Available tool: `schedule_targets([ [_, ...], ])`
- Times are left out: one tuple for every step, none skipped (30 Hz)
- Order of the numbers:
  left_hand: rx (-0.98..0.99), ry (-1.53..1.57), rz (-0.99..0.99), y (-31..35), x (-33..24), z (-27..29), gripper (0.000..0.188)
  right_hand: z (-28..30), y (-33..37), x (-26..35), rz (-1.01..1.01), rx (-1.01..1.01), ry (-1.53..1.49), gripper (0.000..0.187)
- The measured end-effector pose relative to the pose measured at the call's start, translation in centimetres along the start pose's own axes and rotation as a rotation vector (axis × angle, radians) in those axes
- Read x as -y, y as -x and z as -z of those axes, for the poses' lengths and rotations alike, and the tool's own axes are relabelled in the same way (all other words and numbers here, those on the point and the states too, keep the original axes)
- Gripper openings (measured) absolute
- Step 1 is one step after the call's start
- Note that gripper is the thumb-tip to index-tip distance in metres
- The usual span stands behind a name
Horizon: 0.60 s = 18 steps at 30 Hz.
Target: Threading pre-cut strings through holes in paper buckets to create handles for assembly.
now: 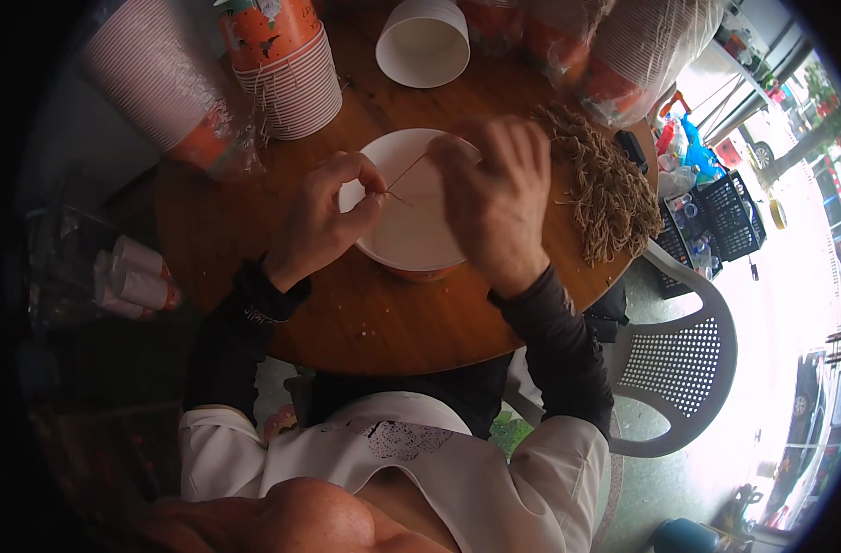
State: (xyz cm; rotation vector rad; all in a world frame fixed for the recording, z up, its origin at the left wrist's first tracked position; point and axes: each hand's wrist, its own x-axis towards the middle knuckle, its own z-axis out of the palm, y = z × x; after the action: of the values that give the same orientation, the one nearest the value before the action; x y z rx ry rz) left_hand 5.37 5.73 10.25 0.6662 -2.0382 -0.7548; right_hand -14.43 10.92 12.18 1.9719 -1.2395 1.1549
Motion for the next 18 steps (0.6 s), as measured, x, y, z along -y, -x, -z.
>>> schedule_targets([
  [0.001,0.0,-0.001,0.2,-0.1,0.1,0.008,-0.1,0.1,-1.1,-0.034,-0.052,0.063,0.018],
  [-0.008,-0.029,-0.029,0.5,-0.2,0.1,0.007,-0.3,0.5,-2.4,-0.102,-0.089,0.057,0.016],
  [-0.019,-0.063,-0.055,0.8,-0.2,0.3,0.007,-0.9,0.9,-3.6,-0.168,-0.127,0.046,0.015],
  [-0.014,-0.056,-0.058,0.8,0.1,0.2,0.007,-1.6,1.6,-4.8,-0.296,-0.216,-0.046,0.009],
  [0.003,-0.082,-0.104,0.8,0.6,0.1,0.007,-2.4,3.0,-5.7,-0.298,-0.215,-0.037,0.009],
  [0.011,-0.121,-0.142,1.0,1.0,0.2,0.008,-3.7,4.2,-6.4,-0.505,-0.214,-0.239,0.007],
  [0.011,-0.118,-0.143,1.0,1.1,0.0,0.008,-4.0,4.7,-6.5,-0.712,-0.209,-0.433,0.006],
  [0.009,-0.137,-0.147,1.0,1.3,-0.2,0.008,-4.3,5.0,-6.4,-0.794,-0.277,-0.686,0.004],
  [0.011,-0.156,-0.15,1.0,1.4,-0.4,0.008,-4.6,5.0,-6.2,-0.797,-0.278,-0.683,0.004],
  [0.014,-0.154,-0.151,1.0,1.3,-0.4,0.008,-4.9,5.0,-6.1,-0.835,-0.334,-0.711,0.002],
  [0.032,-0.182,-0.183,1.0,1.3,-0.4,0.009,-5.1,4.9,-6.1,-0.873,-0.391,-0.739,0.001],
  [0.049,-0.211,-0.218,0.8,1.3,-0.3,0.01,-5.3,4.8,-6.3,-0.872,-0.395,-0.737,0.001],
  [0.05,-0.211,-0.222,0.8,1.3,-0.2,0.01,-5.5,4.8,-6.5,-0.845,-0.408,-0.718,0.0],
  [0.072,-0.228,-0.267,0.8,1.4,-0.2,0.013,-5.7,4.8,-6.7,-0.816,-0.422,-0.7,0.002],
  [0.093,-0.248,-0.309,0.9,1.4,0.0,0.016,-5.7,4.9,-6.9,-0.813,-0.423,-0.703,0.002],
  [0.09,-0.251,-0.311,1.0,1.3,0.0,0.016,-5.6,5.0,-7.3,-0.826,-0.406,-0.757,0.003],
  [0.083,-0.293,-0.377,1.1,1.3,-0.2,0.016,-5.4,5.2,-7.8,-0.837,-0.387,-0.81,0.003],
  [0.073,-0.341,-0.437,1.3,1.1,-0.1,0.016,-5.5,5.6,-8.0,-0.832,-0.382,-0.819,0.003],
])
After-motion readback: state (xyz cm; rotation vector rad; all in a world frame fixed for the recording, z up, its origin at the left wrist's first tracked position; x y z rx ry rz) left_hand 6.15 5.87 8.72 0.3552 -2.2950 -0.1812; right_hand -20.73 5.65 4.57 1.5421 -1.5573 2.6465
